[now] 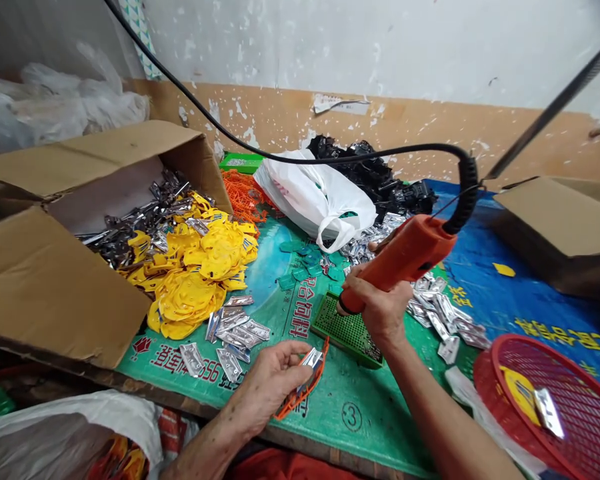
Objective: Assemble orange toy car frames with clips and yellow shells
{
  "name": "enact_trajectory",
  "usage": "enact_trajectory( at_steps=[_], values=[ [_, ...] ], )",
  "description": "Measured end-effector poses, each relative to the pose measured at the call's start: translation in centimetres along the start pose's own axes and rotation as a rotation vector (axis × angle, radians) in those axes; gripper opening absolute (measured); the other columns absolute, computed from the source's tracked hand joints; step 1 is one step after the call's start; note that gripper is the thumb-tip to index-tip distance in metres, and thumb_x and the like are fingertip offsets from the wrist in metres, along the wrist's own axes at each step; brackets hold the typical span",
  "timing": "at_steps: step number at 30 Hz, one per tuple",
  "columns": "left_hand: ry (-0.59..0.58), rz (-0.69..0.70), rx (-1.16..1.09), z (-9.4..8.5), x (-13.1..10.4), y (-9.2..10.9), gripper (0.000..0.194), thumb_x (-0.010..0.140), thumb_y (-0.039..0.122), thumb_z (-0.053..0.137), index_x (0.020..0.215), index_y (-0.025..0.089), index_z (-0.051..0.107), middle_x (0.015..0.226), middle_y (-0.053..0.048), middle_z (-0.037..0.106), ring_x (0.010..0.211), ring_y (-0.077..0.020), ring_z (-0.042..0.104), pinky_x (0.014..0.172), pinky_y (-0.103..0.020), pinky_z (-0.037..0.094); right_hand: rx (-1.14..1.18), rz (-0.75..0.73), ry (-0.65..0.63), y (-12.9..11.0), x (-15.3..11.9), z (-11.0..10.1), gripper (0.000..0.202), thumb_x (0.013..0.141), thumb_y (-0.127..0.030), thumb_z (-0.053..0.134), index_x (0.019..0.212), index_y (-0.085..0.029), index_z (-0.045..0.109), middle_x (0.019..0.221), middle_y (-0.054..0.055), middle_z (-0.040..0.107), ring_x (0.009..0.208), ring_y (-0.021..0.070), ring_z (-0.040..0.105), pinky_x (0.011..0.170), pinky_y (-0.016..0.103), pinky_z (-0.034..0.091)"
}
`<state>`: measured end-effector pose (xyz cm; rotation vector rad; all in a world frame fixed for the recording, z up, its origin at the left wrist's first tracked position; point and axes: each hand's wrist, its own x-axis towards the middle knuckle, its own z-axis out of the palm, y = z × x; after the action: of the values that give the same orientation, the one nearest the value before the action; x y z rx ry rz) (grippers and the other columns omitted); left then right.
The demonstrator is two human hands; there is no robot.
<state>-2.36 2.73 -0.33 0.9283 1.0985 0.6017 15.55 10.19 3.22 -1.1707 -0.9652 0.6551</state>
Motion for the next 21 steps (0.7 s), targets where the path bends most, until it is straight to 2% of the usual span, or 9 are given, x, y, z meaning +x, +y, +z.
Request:
enact_trajectory(
  at_steps=[5,13,17,21],
  values=[
    [0.045,0.054,0.001,0.03,-0.08,0.19,0.046,0.067,0.029,0.066,0.11,0.015,0.056,0.06,0.009,0.044,0.052,-0.008,0.041,0.051,-0.022,0.03,-0.011,-0.003,-0.021,0.33,0.0,0.02,0.011,0.055,-0.023,0.072,0.06,-0.017,0.064,0.058,-0.001,0.061,0.052,0.0145,0.055,0.049,0.03,0.049],
    [0.051,0.078,0.003,-0.03,0.02,0.28,0.049,0.069,0.029,0.065,0.115,0.016,0.058,0.059,0.009,0.041,0.051,-0.007,0.034,0.051,-0.023,0.026,0.004,-0.013,-0.03,0.54,-0.07,0.15,0.011,0.056,-0.022,0.072,0.059,-0.017,0.062,0.058,-0.001,0.061,0.051,0.0146,0.056,0.052,0.031,0.049],
    [0.064,0.057,-0.006,0.01,0.0,0.24,0.046,0.067,0.028,0.066,0.11,0.016,0.062,0.059,0.008,0.042,0.051,-0.007,0.035,0.051,-0.023,0.026,0.0,-0.027,-0.021,0.3,-0.18,0.18,0.012,0.055,-0.021,0.072,0.057,-0.017,0.061,0.058,-0.001,0.062,0.051,0.0141,0.055,0.052,0.031,0.048],
    [0.066,0.007,-0.021,0.26,-0.19,0.57,0.034,0.064,0.029,0.068,0.095,0.015,0.068,0.063,0.005,0.052,0.056,-0.0085,0.043,0.056,-0.024,0.032,-0.012,-0.039,-0.037,0.14,-0.25,0.25,0.015,0.054,-0.021,0.074,0.063,-0.017,0.063,0.059,-0.002,0.062,0.052,0.0141,0.055,0.053,0.031,0.048]
  ],
)
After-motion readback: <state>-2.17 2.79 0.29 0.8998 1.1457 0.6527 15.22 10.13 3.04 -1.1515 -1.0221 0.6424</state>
